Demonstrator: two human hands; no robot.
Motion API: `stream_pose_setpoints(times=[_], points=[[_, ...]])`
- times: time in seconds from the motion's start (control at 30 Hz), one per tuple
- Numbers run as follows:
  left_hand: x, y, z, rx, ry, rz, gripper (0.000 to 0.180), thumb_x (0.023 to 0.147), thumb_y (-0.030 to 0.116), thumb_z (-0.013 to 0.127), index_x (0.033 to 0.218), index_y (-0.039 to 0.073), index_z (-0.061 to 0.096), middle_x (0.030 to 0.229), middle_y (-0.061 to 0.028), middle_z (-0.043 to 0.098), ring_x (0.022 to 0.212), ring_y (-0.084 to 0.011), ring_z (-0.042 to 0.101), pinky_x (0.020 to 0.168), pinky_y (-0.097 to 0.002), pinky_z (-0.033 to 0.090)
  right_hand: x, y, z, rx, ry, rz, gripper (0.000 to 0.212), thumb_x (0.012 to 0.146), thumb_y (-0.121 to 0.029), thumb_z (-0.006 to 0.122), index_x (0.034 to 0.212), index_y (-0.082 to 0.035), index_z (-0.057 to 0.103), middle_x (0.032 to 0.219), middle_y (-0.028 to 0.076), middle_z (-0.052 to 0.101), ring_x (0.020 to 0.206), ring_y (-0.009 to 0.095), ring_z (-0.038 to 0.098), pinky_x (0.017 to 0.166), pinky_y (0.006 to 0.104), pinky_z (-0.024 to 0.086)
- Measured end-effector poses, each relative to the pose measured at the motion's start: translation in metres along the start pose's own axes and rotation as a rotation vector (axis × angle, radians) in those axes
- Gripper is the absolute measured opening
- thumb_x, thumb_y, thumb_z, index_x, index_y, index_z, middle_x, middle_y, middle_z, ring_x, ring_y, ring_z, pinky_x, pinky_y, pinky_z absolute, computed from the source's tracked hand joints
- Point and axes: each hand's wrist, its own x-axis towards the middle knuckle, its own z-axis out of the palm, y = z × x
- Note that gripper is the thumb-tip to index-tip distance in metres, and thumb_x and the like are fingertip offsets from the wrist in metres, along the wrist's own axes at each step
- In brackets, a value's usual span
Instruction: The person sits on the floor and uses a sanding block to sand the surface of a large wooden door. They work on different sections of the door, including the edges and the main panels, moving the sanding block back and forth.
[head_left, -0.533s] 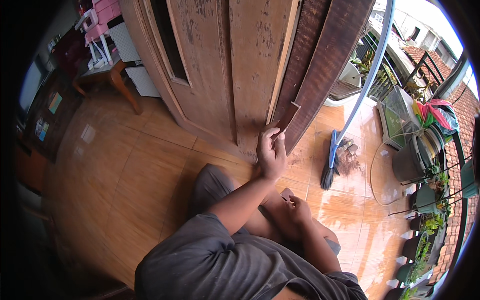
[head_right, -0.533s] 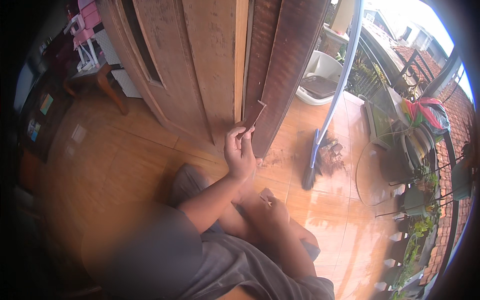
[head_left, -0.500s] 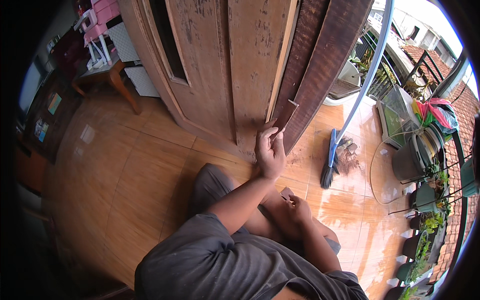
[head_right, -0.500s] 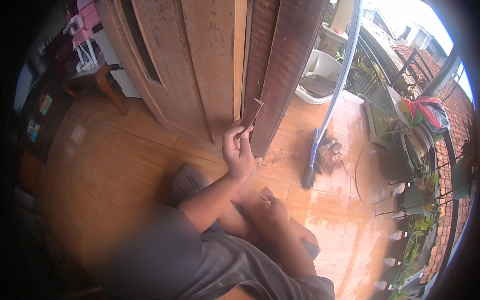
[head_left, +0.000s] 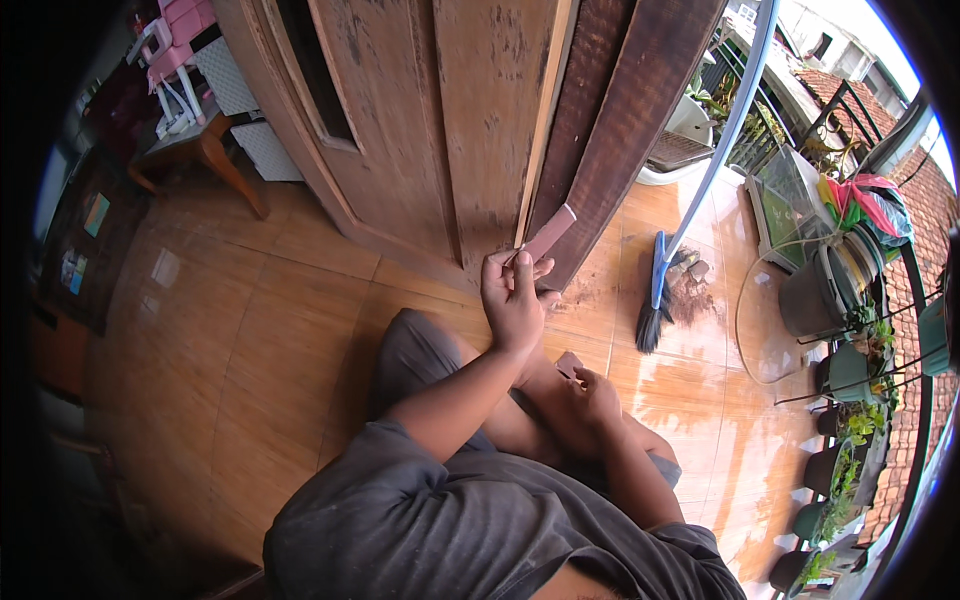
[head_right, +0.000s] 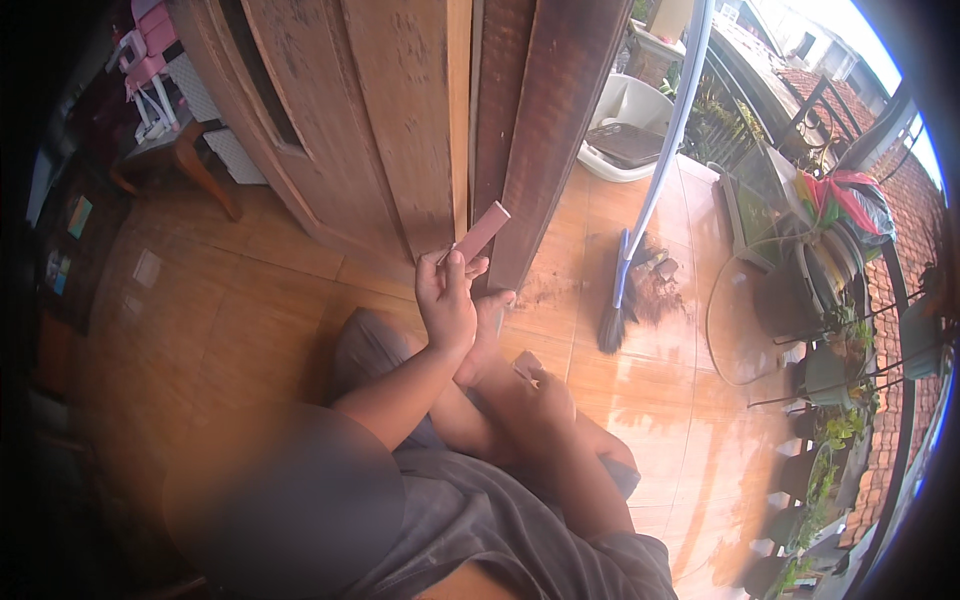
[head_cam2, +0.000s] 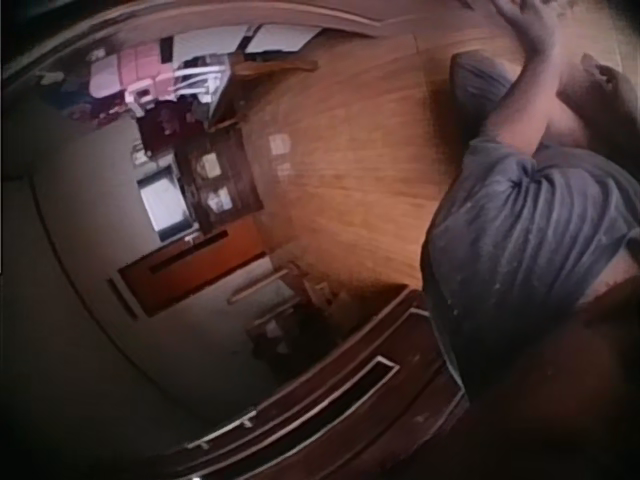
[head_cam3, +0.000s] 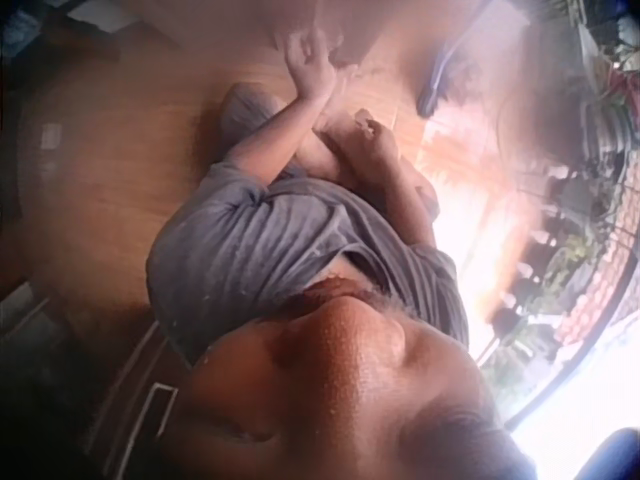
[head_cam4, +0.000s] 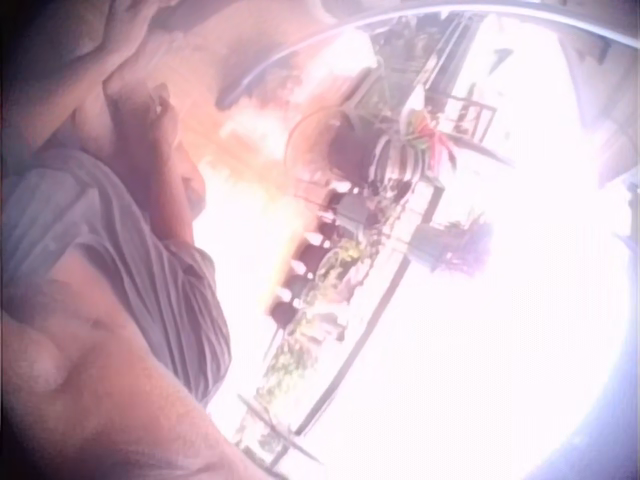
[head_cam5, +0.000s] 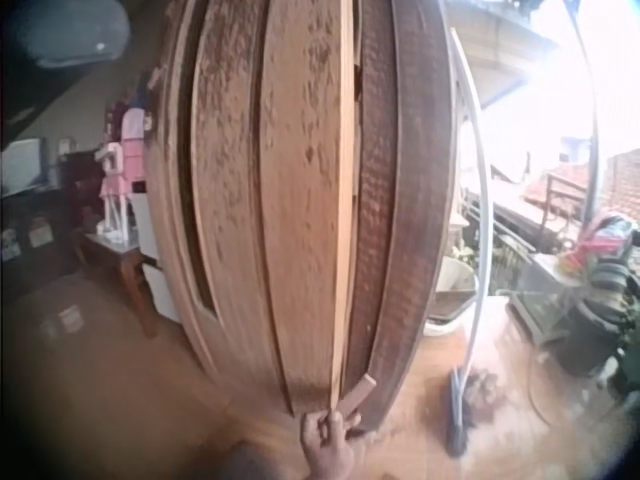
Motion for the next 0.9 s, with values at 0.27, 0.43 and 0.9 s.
stream_pose_setpoints(times=[0.27, 0.43, 0.9], points=[[-0.033, -0.047, -0.06, -0.037, -0.228, -0.536, 0.01, 0.105, 0.009, 0.059, 0.114, 0.007, 0.056, 0.111, -0.0063, 0.067, 0.092, -0.0115, 0.067, 0.093, -0.0329, 0.057, 0.003, -0.009, -0.002, 0.555, 0.026, -0.02, 0.044, 0.107, -0.029, 0.057, 0.138, 0.003, 0.062, 0.122, 0.018, 0.073, 0.11, 0.021, 0.07, 0.097, 0.0338, 0.053], [-0.056, -0.075, -0.092, -0.152, -0.19, -0.867, 0.016, 0.104, 0.01, 0.062, 0.118, 0.007, 0.054, 0.109, -0.0058, 0.067, 0.09, -0.0139, 0.069, 0.086, -0.0322, 0.059, -0.005, -0.042, 0.001, 0.903, 0.122, -0.186, 0.035, 0.108, -0.024, 0.057, 0.125, 0.005, 0.065, 0.109, 0.01, 0.072, 0.104, 0.016, 0.066, 0.092, 0.029, 0.051], [-0.015, -0.066, -0.09, -0.198, -0.292, -0.561, 0.026, 0.107, 0.018, 0.057, 0.131, 0.009, 0.057, 0.127, -0.0082, 0.064, 0.097, -0.0108, 0.066, 0.087, -0.0264, 0.055, 0.019, -0.129, -0.032, 0.68, 0.264, -0.218, 0.031, 0.101, -0.014, 0.067, 0.13, -0.001, 0.068, 0.107, 0.009, 0.072, 0.092, 0.012, 0.066, 0.081, 0.0285, 0.055]])
